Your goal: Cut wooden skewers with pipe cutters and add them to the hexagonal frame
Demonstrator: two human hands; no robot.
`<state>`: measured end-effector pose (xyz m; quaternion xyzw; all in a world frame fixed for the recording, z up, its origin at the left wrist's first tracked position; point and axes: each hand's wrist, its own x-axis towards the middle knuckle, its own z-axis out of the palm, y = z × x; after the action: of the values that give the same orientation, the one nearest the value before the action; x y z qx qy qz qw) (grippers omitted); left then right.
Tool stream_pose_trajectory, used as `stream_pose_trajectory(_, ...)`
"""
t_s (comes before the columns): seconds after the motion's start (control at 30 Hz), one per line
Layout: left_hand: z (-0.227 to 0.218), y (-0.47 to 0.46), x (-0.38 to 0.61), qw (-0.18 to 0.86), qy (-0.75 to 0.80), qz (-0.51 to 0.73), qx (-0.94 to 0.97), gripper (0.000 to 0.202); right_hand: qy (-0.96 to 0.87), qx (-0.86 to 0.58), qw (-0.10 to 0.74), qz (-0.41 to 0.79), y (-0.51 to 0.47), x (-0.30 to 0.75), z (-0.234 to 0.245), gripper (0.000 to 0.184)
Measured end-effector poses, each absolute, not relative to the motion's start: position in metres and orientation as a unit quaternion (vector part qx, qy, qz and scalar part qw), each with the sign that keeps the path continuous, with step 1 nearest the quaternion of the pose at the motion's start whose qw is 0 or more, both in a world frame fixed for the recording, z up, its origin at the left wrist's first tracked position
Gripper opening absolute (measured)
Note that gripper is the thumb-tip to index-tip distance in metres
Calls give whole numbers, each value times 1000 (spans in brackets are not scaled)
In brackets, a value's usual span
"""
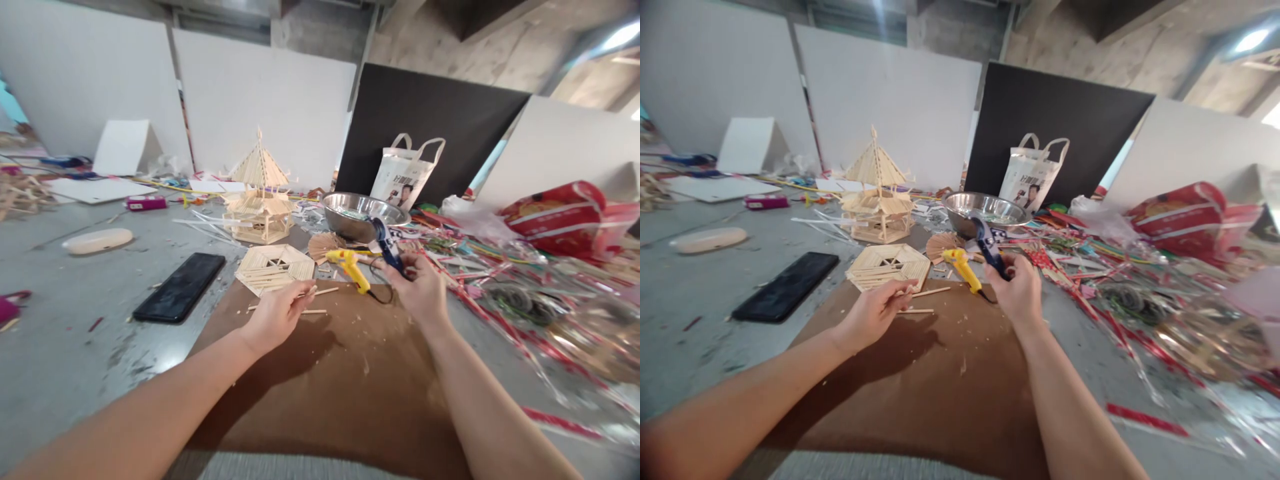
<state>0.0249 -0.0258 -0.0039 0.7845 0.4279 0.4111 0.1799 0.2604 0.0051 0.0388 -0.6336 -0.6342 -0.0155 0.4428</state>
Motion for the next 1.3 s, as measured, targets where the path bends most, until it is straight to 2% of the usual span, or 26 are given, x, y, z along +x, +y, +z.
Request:
stream_pose_trajectory(0.13, 0, -25, 25, 184, 403, 423, 791, 19, -644, -531, 502, 226, -6, 237, 35, 31)
stream_pose_trajectory(0.27, 2, -25, 25, 171, 383, 418, 805, 16, -635, -476, 482, 371, -19, 221, 35, 29)
stream_pose_trajectory(0.4, -1, -24, 25, 162, 371, 412, 816, 16, -654, -466, 465, 372, -23, 214, 32, 27)
stream_pose_trajectory(0.5, -2, -23, 25, 172, 383, 410, 810, 16, -645, -459, 505, 344, -21, 216, 31, 26)
stream_pose_trajectory(0.63, -2, -25, 27, 214, 348, 399, 821, 17, -611, -393, 534, 432, -22, 220, 34, 22)
stream_pose_trajectory(0.8, 0, -29, 31, 232, 302, 365, 849, 16, -607, -287, 439, 597, -34, 211, 35, 20)
stream_pose_trajectory(0.9, 3, -31, 32, 240, 265, 330, 874, 16, -601, -244, 390, 653, -39, 202, 30, 20)
stream_pose_trajectory(1.0, 5, -33, 33, 236, 254, 325, 880, 18, -584, -234, 379, 678, -38, 199, 25, 20)
stream_pose_trajectory(1.1, 6, -36, 33, 200, 283, 367, 863, 17, -557, -247, 407, 680, -35, 202, 22, 18)
stream_pose_trajectory(1.3, 11, -38, 26, 31, 356, 490, 795, 11, -489, -285, 476, 674, -30, 211, 28, 21)
